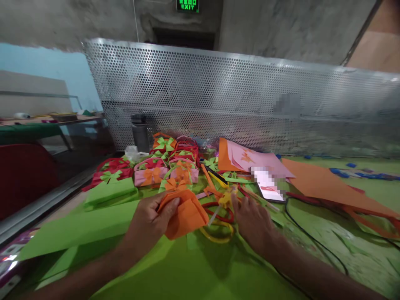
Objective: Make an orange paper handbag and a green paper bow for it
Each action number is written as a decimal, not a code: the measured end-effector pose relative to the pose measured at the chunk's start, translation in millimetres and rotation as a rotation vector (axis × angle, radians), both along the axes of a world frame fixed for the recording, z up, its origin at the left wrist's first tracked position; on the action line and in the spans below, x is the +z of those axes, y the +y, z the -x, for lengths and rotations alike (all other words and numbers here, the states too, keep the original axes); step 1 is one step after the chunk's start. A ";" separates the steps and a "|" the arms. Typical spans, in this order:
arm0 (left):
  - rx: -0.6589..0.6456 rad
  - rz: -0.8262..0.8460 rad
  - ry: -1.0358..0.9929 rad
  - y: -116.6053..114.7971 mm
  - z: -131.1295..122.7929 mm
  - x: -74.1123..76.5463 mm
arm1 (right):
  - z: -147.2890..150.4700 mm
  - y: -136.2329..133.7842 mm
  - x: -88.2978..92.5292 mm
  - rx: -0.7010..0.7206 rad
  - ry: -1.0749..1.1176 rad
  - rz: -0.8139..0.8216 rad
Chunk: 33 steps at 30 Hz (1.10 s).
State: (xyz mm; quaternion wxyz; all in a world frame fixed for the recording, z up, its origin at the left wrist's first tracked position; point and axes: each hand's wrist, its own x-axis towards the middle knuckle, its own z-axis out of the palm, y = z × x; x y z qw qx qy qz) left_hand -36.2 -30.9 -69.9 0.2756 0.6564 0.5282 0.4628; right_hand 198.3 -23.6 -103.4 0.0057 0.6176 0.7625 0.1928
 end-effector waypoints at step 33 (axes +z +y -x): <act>-0.311 0.565 -0.664 -3.1 -24.2 -24.7 | 13.2 -17.4 0.2 0.284 1.878 0.442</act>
